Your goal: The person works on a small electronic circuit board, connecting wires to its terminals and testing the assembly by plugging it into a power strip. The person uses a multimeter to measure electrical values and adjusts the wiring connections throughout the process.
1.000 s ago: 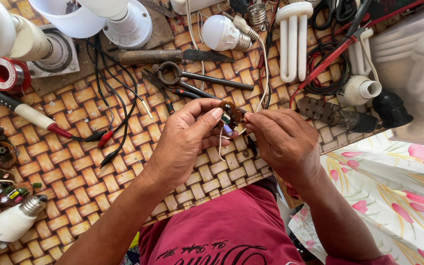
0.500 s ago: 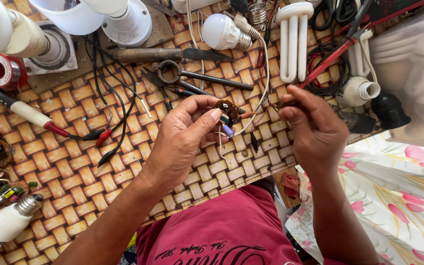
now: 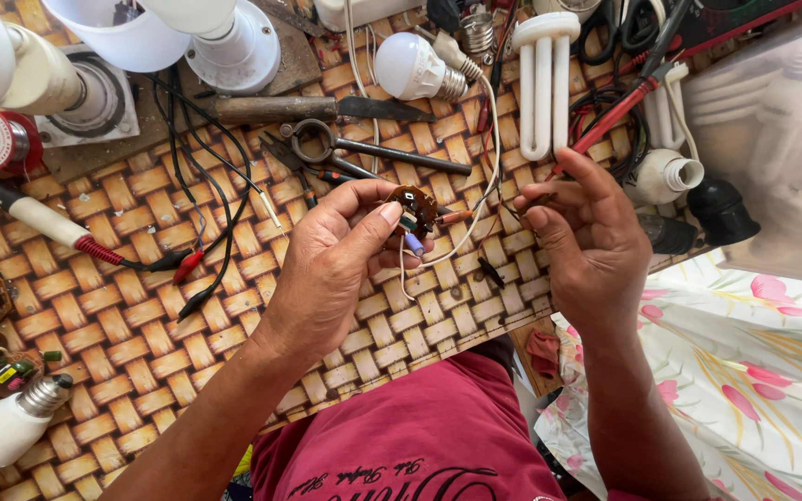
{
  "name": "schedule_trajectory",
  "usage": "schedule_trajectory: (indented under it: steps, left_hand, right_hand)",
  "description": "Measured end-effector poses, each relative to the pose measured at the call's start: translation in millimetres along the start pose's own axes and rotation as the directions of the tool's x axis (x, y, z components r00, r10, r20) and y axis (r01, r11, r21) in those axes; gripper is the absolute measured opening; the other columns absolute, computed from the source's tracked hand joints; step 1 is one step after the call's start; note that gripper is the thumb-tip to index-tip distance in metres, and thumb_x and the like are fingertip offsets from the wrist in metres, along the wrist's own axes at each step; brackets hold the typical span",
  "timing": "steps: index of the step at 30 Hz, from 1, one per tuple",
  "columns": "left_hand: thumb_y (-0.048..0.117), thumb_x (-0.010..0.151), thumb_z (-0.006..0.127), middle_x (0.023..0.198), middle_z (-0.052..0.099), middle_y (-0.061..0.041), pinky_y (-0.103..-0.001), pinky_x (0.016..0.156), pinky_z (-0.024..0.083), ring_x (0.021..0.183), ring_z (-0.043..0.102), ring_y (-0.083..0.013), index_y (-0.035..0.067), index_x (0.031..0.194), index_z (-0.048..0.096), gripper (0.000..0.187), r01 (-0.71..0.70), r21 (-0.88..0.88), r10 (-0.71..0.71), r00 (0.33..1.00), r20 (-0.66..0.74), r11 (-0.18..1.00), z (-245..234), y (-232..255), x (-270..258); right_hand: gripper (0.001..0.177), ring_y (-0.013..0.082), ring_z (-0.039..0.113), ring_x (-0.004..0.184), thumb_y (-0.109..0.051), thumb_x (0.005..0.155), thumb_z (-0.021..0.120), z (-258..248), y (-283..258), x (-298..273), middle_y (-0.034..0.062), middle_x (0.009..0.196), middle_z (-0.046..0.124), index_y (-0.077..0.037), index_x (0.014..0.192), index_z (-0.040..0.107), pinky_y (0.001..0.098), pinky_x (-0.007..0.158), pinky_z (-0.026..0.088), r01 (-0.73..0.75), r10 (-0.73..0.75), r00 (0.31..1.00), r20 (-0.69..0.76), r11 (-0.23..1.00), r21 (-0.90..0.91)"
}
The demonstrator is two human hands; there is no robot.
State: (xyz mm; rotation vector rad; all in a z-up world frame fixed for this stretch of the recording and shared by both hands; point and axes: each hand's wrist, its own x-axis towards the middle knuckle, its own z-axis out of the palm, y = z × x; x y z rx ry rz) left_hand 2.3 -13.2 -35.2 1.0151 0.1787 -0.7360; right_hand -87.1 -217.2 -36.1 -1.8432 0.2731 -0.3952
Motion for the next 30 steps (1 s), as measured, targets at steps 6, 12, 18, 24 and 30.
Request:
schedule_trajectory:
  steps: [6,12,18,24,30]
  left_hand:
    - [0.01,0.094,0.059,0.095,0.068,-0.016,-0.032,0.065,0.061,0.076,0.07,-0.0239,0.001,0.111,0.058,0.02,0.013,-0.004,-0.013,1.0,-0.011,1.0,-1.2,-1.3,0.2]
    - [0.009,0.093,0.06,0.093,0.067,-0.012,-0.032,0.066,0.061,0.075,0.069,-0.0216,0.002,0.112,0.059,0.02,0.006,0.019,-0.006,1.0,-0.007,1.0,-1.2,-2.7,0.6]
    - [0.012,0.094,0.059,0.098,0.069,-0.013,-0.031,0.068,0.061,0.078,0.07,-0.0221,0.001,0.112,0.06,0.021,0.02,0.066,-0.021,1.0,0.011,0.998,-0.5,-3.2,0.9]
    - [0.011,0.095,0.056,0.1,0.072,-0.019,-0.034,0.067,0.062,0.076,0.074,-0.032,0.001,0.112,0.057,0.019,0.036,0.035,-0.036,0.999,-0.004,0.999,-1.2,-4.8,3.1]
    - [0.012,0.095,0.056,0.098,0.071,-0.018,-0.034,0.066,0.062,0.075,0.075,-0.033,0.001,0.113,0.056,0.021,0.045,0.049,-0.044,0.999,-0.023,0.998,-1.9,-7.0,5.4]
  right_hand:
    - [0.022,0.022,0.067,0.095,0.009,0.1,0.059,2.5,0.0,-0.6,0.0176,0.105,0.065,0.005,0.122,0.056,0.0265,0.083,0.058,0.031,-0.032,0.997,-0.07,0.999,-0.023]
    - [0.024,0.0224,0.063,0.108,0.007,0.102,0.056,7.3,-10.1,7.4,0.0147,0.112,0.066,0.002,0.125,0.062,0.0313,0.099,0.055,0.164,-0.154,0.986,0.06,0.958,-0.234]
    - [0.021,0.0248,0.07,0.11,0.001,0.099,0.066,16.4,-15.0,14.0,0.0136,0.117,0.071,0.001,0.12,0.063,0.0332,0.1,0.053,0.38,-0.317,0.924,0.214,0.819,-0.43]
    - [0.013,0.0263,0.07,0.095,0.0,0.097,0.069,13.5,-14.5,25.2,0.0154,0.106,0.071,0.001,0.109,0.069,0.0349,0.09,0.056,0.561,-0.437,0.82,0.37,0.739,-0.373]
    - [0.012,0.0294,0.067,0.089,0.002,0.096,0.07,11.8,-10.7,27.2,0.014,0.102,0.072,0.001,0.109,0.071,0.0376,0.085,0.056,0.631,-0.52,0.774,0.36,0.676,-0.38]
